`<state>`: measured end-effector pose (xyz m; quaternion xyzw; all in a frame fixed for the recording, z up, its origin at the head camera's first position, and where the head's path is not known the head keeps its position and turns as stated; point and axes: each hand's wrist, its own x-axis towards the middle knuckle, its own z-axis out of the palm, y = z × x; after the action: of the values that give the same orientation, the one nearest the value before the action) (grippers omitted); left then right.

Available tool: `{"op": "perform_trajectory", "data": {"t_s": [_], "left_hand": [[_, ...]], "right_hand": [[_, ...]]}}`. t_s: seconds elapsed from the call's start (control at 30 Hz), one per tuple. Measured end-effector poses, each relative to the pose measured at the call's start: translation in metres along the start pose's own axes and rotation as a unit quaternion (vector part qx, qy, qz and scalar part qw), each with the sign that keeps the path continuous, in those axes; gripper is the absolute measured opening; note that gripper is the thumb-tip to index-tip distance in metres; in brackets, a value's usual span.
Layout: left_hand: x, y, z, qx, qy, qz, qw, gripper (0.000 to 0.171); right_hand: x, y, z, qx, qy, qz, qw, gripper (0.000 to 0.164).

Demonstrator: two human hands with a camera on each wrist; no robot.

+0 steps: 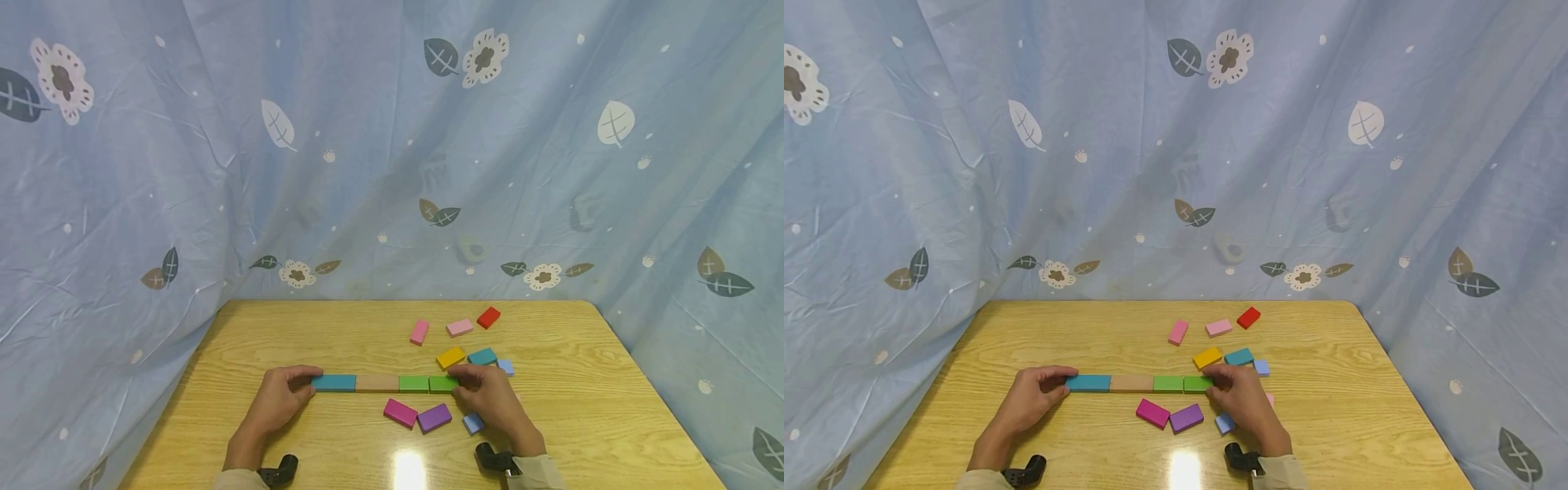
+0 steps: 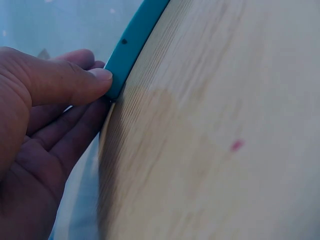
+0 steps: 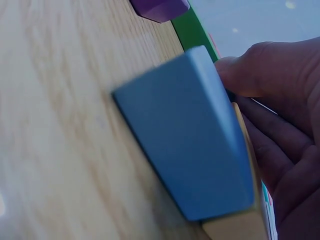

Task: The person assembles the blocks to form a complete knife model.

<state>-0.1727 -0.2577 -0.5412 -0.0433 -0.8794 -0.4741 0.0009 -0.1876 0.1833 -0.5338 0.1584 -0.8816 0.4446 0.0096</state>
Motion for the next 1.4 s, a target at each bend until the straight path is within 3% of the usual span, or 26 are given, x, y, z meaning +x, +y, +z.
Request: {"op": "perform_trajectory", "data": {"t_s": [0.57,0.7,1.03,1.4], "left_hand": [[0.0,0.005,-0.001,0.005,-0.002,0.005,1.0,0.038],[0.0,0.006,0.0,0.006,0.0,0.001,1.0,0.039],[-0.001,0.007,-0.001,0.015,-0.005,-0.001,0.9999,0.038],[-0.002,0.005,-0.002,0.011,-0.008,0.003,0.9999,0.038]], "right_hand": [[-0.007,0.002,-0.004,0.011,0.014,0.0,1.0,0.038],[-0.015,0.006,-0.014,0.033,0.027,0.007,0.999,0.039],[-0.041,0.016,-0.046,0.022,0.079,0.029,0.996,0.033],[-0.066,0.03,-0.069,-0.041,0.108,0.065,0.991,0.035]]}}
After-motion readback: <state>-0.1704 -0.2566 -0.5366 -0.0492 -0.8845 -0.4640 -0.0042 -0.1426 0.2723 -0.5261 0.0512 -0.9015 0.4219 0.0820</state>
